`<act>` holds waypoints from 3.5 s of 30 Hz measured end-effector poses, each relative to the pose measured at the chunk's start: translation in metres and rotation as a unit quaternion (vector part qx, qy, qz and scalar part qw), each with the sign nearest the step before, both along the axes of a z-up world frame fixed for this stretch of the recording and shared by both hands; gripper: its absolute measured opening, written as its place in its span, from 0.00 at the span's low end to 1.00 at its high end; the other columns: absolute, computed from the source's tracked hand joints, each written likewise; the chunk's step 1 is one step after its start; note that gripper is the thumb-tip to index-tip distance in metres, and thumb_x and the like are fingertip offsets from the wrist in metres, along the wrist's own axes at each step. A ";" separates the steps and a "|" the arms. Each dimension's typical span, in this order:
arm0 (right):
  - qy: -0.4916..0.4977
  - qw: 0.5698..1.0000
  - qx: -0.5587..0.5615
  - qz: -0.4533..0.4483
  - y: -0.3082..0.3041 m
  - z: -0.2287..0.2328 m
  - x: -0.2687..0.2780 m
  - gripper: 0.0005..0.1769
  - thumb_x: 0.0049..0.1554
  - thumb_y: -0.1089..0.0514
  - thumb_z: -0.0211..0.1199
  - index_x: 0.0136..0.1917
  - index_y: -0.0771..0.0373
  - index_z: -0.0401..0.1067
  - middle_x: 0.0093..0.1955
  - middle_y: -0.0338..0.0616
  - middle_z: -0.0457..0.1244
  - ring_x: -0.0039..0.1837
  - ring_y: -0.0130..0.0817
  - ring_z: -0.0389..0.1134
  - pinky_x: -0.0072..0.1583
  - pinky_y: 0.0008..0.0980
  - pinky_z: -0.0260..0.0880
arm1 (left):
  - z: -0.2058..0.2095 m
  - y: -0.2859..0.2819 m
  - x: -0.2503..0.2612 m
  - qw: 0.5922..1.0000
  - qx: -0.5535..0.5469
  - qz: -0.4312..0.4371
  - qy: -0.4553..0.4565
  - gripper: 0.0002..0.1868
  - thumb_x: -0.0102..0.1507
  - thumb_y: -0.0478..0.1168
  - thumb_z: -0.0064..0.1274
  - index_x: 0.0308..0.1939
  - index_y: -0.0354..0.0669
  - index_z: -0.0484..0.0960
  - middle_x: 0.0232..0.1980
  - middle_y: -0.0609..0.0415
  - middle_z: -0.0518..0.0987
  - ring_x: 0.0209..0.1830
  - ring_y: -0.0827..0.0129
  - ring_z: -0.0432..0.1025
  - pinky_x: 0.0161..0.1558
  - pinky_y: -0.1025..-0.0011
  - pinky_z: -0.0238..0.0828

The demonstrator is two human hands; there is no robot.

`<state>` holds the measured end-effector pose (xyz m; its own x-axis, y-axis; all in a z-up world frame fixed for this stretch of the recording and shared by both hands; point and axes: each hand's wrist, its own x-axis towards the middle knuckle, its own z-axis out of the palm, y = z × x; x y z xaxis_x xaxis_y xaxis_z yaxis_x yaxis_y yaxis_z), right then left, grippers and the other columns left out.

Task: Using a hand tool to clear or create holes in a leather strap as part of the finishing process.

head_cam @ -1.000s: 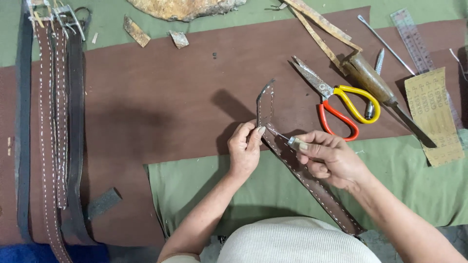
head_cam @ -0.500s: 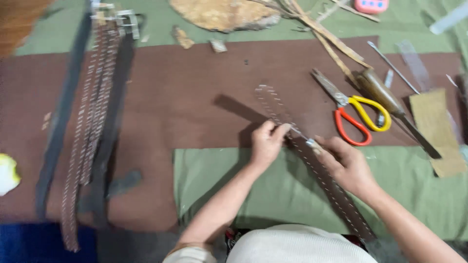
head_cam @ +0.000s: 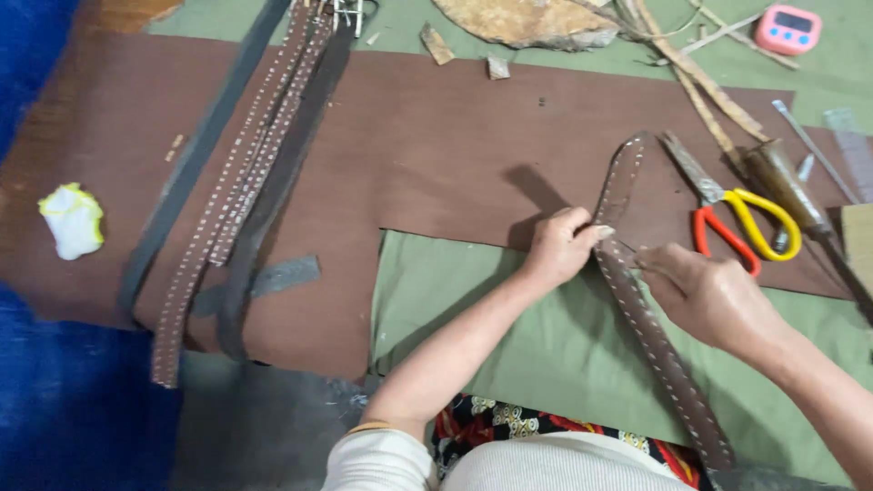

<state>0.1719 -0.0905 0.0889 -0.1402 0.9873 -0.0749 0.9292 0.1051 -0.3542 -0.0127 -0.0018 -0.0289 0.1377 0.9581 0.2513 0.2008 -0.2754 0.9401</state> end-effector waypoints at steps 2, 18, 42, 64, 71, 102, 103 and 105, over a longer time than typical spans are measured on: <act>0.139 0.981 -0.089 -0.106 0.014 0.016 -0.003 0.13 0.60 0.56 0.64 0.58 0.58 0.76 0.41 0.42 0.71 0.40 0.39 0.71 0.45 0.36 0.72 | -0.004 0.004 0.002 1.000 -0.014 0.000 -0.011 0.25 0.59 0.45 0.61 0.23 0.44 0.58 0.24 0.57 0.59 0.27 0.69 0.55 0.33 0.67 0.55; 0.597 0.732 -0.268 -0.189 0.036 -0.072 0.050 0.17 0.61 0.58 0.58 0.57 0.73 0.75 0.26 0.59 0.60 0.20 0.28 0.50 0.20 0.25 0.46 | 0.004 0.001 0.004 0.997 0.018 0.065 0.039 0.09 0.60 0.40 0.66 0.31 0.45 0.80 0.26 0.51 0.75 0.30 0.62 0.74 0.34 0.68 0.71; 0.340 0.935 -0.020 -0.097 0.015 -0.050 0.030 0.17 0.53 0.54 0.72 0.57 0.54 0.81 0.36 0.42 0.72 0.32 0.28 0.69 0.35 0.30 0.72 | -0.002 0.009 -0.002 0.993 -0.098 -0.021 -0.065 0.17 0.70 0.41 0.53 0.27 0.38 0.78 0.16 0.50 0.70 0.17 0.69 0.72 0.22 0.72 0.70; 0.710 0.614 -0.248 -0.239 0.020 -0.062 0.029 0.09 0.61 0.65 0.58 0.54 0.69 0.72 0.29 0.57 0.62 0.21 0.22 0.53 0.18 0.19 0.48 | 0.015 0.004 0.002 0.999 0.034 -0.005 -0.006 0.09 0.68 0.38 0.57 0.33 0.40 0.78 0.27 0.45 0.70 0.30 0.49 0.72 0.35 0.62 0.71; 0.141 0.986 0.083 -0.039 0.004 -0.068 0.014 0.19 0.55 0.53 0.68 0.60 0.50 0.77 0.33 0.41 0.67 0.29 0.32 0.66 0.32 0.37 0.69 | 0.011 0.003 0.003 0.999 0.035 0.003 0.008 0.08 0.67 0.38 0.58 0.34 0.40 0.78 0.28 0.44 0.70 0.30 0.48 0.72 0.35 0.60 0.71; 0.689 0.645 -0.247 -0.220 -0.003 -0.061 0.012 0.19 0.65 0.60 0.54 0.66 0.72 0.67 0.28 0.45 0.53 0.20 0.19 0.48 0.17 0.19 0.47 | 0.012 -0.002 0.008 0.990 -0.048 0.072 -0.111 0.07 0.61 0.35 0.65 0.31 0.38 0.84 0.22 0.50 0.76 0.21 0.69 0.74 0.25 0.70 0.74; 0.690 0.645 -0.245 -0.219 -0.005 -0.063 0.009 0.19 0.65 0.60 0.54 0.66 0.72 0.67 0.28 0.45 0.53 0.20 0.19 0.48 0.17 0.19 0.47 | 0.013 -0.003 0.008 0.990 -0.046 0.071 -0.110 0.07 0.61 0.35 0.65 0.31 0.38 0.84 0.22 0.50 0.76 0.21 0.69 0.74 0.25 0.70 0.74; 0.187 0.971 0.147 -0.023 -0.008 -0.067 0.005 0.24 0.57 0.55 0.67 0.66 0.58 0.74 0.44 0.46 0.73 0.46 0.46 0.76 0.47 0.41 0.78 | 0.014 -0.002 0.009 0.988 -0.069 0.082 -0.107 0.06 0.63 0.35 0.63 0.31 0.38 0.84 0.20 0.54 0.73 0.20 0.74 0.71 0.22 0.71 0.70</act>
